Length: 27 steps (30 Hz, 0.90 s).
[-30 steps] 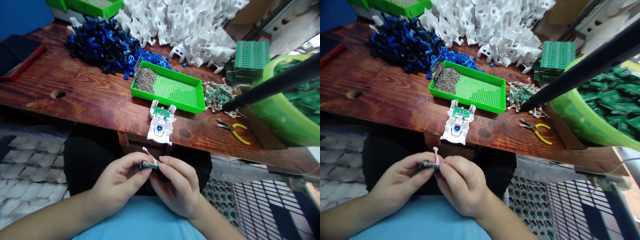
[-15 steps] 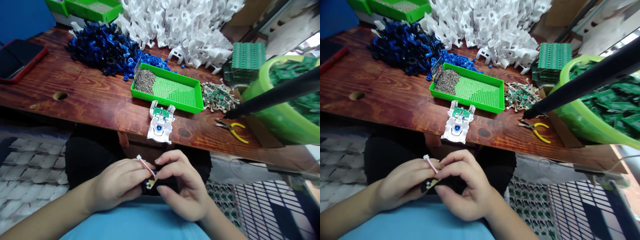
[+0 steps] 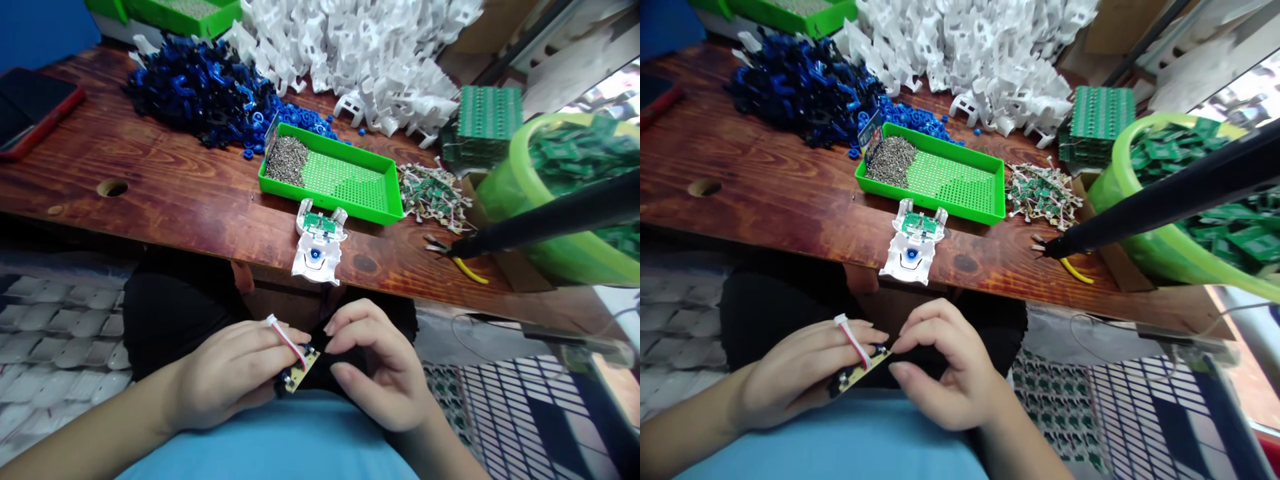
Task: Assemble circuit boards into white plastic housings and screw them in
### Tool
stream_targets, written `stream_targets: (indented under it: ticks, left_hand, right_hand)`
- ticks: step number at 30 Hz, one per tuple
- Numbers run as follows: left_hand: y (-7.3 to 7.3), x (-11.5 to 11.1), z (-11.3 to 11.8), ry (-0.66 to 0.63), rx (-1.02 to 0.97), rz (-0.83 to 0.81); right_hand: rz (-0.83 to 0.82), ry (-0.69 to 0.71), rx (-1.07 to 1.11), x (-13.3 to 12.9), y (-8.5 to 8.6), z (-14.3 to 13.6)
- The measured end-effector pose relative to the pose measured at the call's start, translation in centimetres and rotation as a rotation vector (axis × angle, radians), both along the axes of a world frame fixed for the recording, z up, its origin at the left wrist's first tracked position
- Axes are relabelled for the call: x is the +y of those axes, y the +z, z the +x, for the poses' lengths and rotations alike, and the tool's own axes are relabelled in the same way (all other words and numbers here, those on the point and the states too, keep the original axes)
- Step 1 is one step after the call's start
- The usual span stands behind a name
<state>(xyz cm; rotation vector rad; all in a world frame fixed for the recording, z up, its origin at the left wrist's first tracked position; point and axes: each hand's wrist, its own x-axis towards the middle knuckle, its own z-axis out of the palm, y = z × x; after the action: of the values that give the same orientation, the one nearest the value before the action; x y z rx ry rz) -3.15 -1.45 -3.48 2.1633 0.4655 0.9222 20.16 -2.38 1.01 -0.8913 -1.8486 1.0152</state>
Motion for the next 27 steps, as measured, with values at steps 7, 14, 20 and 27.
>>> stream_targets:
  ticks: [7,14,20,27]
  left_hand:
    - [0.2,-0.2,0.1,-0.028,-0.01,0.016]
    - [0.2,-0.8,0.3,-0.03,-0.004,0.013]
    - [0.5,-0.8,0.6,-0.019,-0.051,-0.054]
    - [1.3,-0.1,1.4,-0.034,-0.002,-0.052]
  right_hand:
    - [0.008,0.071,-0.065,0.4,-0.1,0.2]
    - [0.047,0.149,-0.092,0.6,-0.2,0.6]
    - [0.083,0.131,-0.109,0.2,-0.6,0.5]
    - [0.127,0.098,-0.158,0.0,0.7,0.5]
